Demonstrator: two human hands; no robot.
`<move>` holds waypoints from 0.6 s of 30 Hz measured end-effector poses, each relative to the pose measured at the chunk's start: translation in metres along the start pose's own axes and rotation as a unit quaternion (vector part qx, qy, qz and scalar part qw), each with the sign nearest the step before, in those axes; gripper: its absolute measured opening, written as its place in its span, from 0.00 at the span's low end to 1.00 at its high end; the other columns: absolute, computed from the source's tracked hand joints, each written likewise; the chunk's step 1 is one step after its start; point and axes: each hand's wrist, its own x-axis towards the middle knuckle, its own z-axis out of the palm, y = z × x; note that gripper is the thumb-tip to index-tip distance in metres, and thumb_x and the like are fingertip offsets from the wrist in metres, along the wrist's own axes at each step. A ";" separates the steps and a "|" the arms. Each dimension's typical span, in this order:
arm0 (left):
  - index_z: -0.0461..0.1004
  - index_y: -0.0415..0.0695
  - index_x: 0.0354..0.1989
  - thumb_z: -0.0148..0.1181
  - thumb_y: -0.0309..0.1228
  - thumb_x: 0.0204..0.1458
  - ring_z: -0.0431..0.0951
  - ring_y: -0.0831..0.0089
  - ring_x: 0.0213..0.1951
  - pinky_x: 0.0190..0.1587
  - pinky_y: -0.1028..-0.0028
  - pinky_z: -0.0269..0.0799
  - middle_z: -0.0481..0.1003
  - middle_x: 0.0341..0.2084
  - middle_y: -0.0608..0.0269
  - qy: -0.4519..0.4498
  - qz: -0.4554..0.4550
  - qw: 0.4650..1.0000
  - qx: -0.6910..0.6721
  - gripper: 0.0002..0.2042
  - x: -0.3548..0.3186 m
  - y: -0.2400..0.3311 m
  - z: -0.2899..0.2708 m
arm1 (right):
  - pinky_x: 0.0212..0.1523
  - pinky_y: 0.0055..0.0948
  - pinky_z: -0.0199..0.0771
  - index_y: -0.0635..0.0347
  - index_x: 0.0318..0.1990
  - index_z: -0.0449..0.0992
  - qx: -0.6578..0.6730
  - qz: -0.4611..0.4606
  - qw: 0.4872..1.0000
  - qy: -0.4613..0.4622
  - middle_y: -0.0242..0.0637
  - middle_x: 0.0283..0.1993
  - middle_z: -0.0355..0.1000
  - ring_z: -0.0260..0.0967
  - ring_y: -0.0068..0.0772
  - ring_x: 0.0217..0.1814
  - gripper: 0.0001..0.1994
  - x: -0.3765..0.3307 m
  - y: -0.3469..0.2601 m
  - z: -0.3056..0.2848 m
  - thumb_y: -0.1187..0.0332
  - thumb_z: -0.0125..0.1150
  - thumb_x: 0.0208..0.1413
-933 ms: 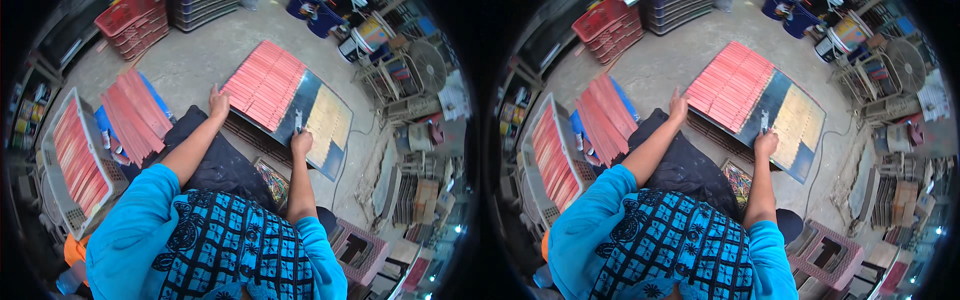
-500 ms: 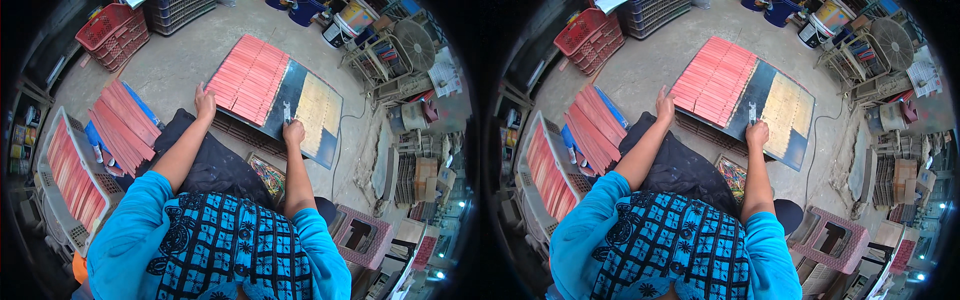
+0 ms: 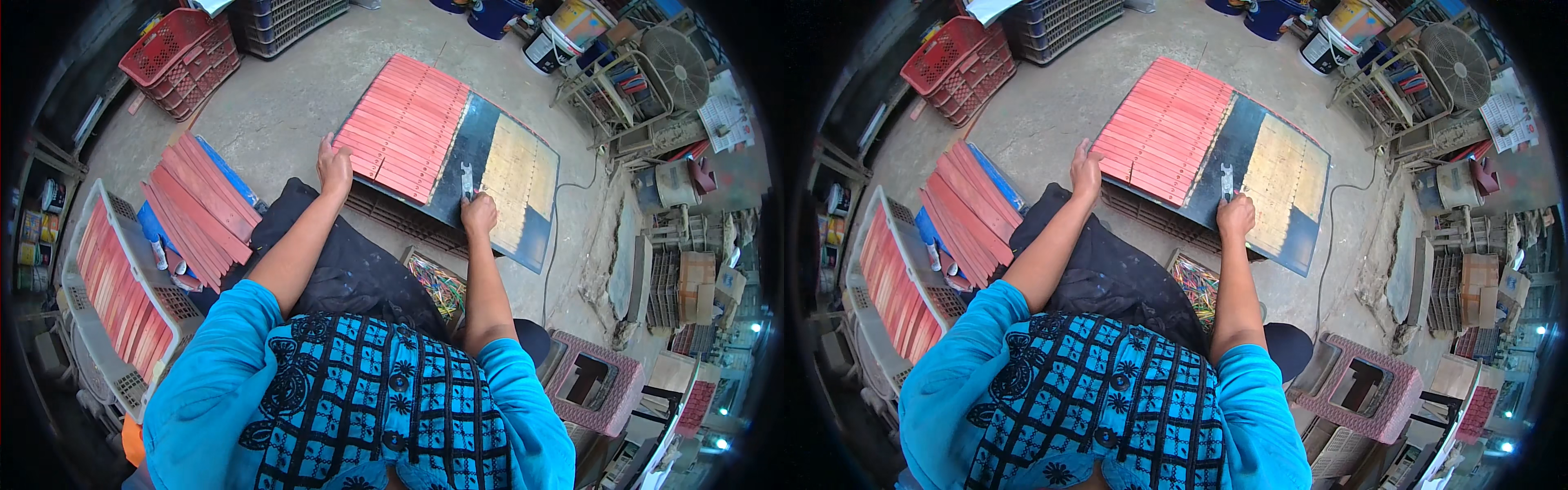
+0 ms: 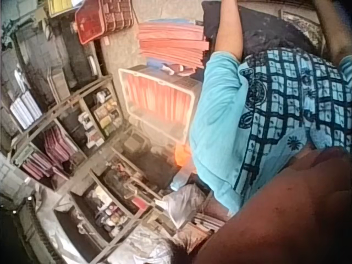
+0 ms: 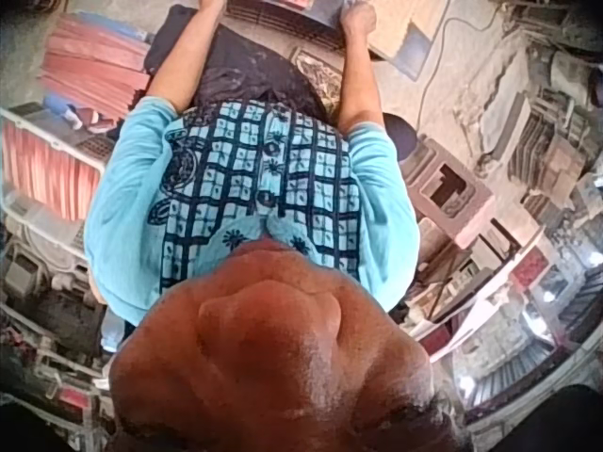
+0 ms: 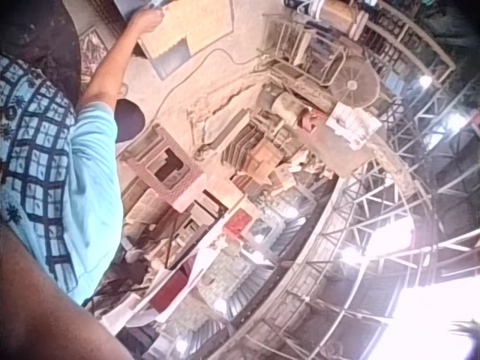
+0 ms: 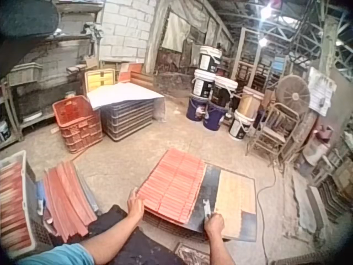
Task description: The person assembles painted wood slats by hand and with a tool, picking them from a crate, aligning them on a template board, and securing them together.
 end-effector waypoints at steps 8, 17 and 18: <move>0.58 0.30 0.53 0.48 0.30 0.40 0.54 0.55 0.59 0.60 0.69 0.45 0.57 0.54 0.41 0.000 0.008 1.000 -0.027 0.28 0.003 -0.005 0.004 | 0.40 0.40 0.68 0.61 0.38 0.72 0.010 0.008 1.000 0.005 0.48 0.36 0.70 0.68 0.48 0.40 0.17 0.000 -0.001 -0.001 0.63 0.63 0.39; 0.59 0.30 0.52 0.48 0.30 0.39 0.55 0.54 0.58 0.60 0.69 0.47 0.59 0.53 0.41 -0.003 0.019 0.999 -0.034 0.28 0.002 -0.006 0.005 | 0.41 0.39 0.68 0.61 0.37 0.73 0.023 0.025 0.999 -0.003 0.48 0.37 0.70 0.68 0.47 0.41 0.17 0.001 -0.001 -0.003 0.64 0.63 0.38; 0.59 0.30 0.52 0.48 0.30 0.39 0.55 0.54 0.58 0.60 0.69 0.47 0.59 0.53 0.41 -0.003 0.019 0.999 -0.034 0.28 0.002 -0.005 0.006 | 0.41 0.39 0.68 0.61 0.37 0.73 0.022 0.025 0.999 -0.003 0.48 0.37 0.70 0.68 0.47 0.41 0.17 0.002 -0.001 -0.003 0.64 0.63 0.38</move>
